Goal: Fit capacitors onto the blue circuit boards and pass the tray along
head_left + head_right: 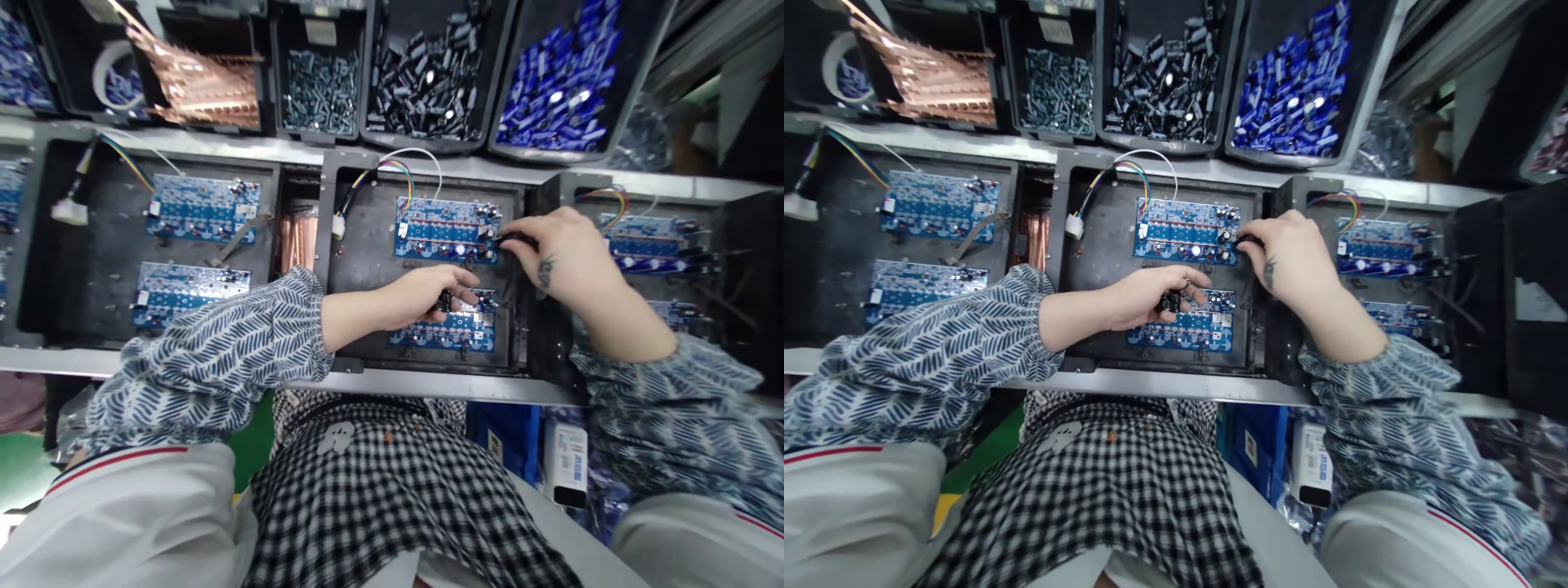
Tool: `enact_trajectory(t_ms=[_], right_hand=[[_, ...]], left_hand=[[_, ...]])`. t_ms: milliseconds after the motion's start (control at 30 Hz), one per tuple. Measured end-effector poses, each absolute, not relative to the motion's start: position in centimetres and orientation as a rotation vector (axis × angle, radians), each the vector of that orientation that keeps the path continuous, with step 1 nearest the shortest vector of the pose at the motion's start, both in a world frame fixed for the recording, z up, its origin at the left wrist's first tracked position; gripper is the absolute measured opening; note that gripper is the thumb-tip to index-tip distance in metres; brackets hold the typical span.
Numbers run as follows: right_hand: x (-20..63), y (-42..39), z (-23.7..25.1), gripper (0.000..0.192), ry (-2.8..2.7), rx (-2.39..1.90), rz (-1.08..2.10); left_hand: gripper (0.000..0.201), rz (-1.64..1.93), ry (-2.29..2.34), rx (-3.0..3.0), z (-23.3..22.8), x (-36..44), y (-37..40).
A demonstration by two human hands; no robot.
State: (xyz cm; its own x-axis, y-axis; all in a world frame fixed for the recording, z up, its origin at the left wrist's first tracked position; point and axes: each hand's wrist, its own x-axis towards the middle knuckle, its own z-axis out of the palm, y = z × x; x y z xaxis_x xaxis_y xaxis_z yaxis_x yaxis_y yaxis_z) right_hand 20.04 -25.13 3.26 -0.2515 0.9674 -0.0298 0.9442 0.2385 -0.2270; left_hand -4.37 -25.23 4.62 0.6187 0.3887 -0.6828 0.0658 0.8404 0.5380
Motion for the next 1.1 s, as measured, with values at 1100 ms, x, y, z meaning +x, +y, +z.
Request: enact_trajectory(t_ms=[1100], right_hand=[[17.4,-28.1,4.1,0.04,-2.356,-1.679,0.106]], left_hand=[[0.015,0.427,0.896,1.696,2.3,-5.0,-25.3]])
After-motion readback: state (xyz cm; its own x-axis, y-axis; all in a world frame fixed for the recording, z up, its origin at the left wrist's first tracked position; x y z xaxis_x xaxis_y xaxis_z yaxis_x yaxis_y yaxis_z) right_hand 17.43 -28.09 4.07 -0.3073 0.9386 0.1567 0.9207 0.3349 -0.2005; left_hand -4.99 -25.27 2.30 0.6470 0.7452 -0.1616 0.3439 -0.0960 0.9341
